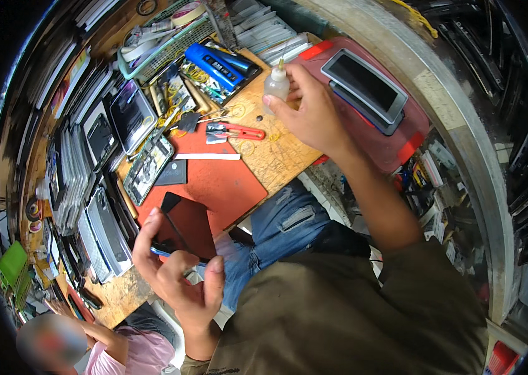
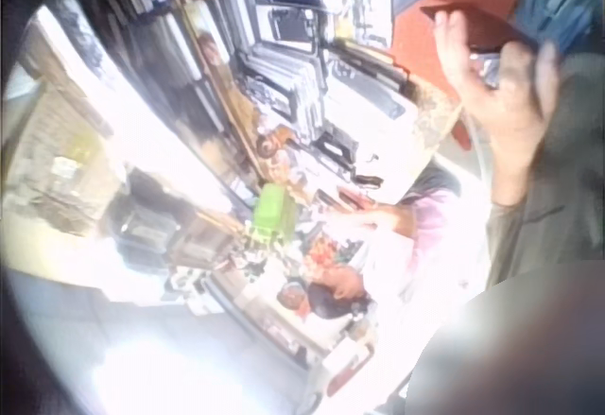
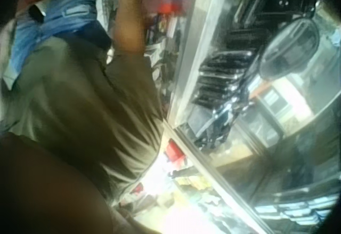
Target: The person applies adhesive to the edges of a smartphone, then uses a screwdriver and tweezers to remove and reattach internal components. The person handles the phone casing, battery, and circuit board while working at a cluttered repair bench.
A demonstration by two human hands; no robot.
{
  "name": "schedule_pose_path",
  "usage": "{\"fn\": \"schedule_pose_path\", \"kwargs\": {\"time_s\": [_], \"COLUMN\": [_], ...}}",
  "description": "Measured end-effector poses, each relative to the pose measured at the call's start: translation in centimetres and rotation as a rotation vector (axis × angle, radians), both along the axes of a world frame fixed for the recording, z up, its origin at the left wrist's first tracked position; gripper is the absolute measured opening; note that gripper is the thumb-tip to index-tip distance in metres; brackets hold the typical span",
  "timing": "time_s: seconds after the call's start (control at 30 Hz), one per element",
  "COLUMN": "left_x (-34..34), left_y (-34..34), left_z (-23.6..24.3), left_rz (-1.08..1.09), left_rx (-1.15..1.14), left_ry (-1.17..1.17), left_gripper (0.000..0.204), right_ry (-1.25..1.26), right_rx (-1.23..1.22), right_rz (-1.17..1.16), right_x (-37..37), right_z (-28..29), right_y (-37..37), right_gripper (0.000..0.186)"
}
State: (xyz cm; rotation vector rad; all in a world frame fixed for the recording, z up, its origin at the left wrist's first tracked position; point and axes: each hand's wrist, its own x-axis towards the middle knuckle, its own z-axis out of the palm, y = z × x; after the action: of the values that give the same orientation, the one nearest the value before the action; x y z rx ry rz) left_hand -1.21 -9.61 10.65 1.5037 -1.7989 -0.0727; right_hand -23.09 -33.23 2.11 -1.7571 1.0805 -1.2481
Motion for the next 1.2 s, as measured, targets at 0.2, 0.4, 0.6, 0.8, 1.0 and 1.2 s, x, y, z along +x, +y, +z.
{"fn": "schedule_pose_path", "kwargs": {"time_s": [0.2, 0.4, 0.6, 0.8, 1.0, 1.2], "left_x": [-0.6, 2.6, 2.4, 2.2, 3.3, 3.5], "left_y": [0.0, 4.1, 7.7, 7.4, 6.3, 6.3], "left_z": [-0.5, -4.0, -8.7, -10.0, -9.9, -10.4], "left_rz": [0.058, 0.256, 0.377, 0.345, 0.324, 0.330], "left_rx": [0.009, -0.129, -0.123, -0.195, -0.255, -0.283], "left_ry": [0.062, 0.349, 0.529, 0.452, 0.482, 0.469], "left_gripper": [0.039, 0.071, 0.074, 0.077, 0.084, 0.089], "right_ry": [0.203, -0.114, -0.300, -0.372, -0.442, -0.510], "right_rx": [-0.264, 0.185, 1.183, 1.186, 1.245, 1.221], "right_rz": [-0.111, 0.067, 0.846, 0.771, 0.566, 0.422], "right_x": [0.8, 0.3, 4.1, 8.7, 9.6, 10.6], "right_z": [-1.7, 1.3, 2.0, 2.0, 2.5, 1.8], "right_y": [0.8, 8.3, 16.6, 17.2, 17.4, 17.2], "right_gripper": [0.055, 0.033, 0.044, 0.029, 0.027, 0.026]}}
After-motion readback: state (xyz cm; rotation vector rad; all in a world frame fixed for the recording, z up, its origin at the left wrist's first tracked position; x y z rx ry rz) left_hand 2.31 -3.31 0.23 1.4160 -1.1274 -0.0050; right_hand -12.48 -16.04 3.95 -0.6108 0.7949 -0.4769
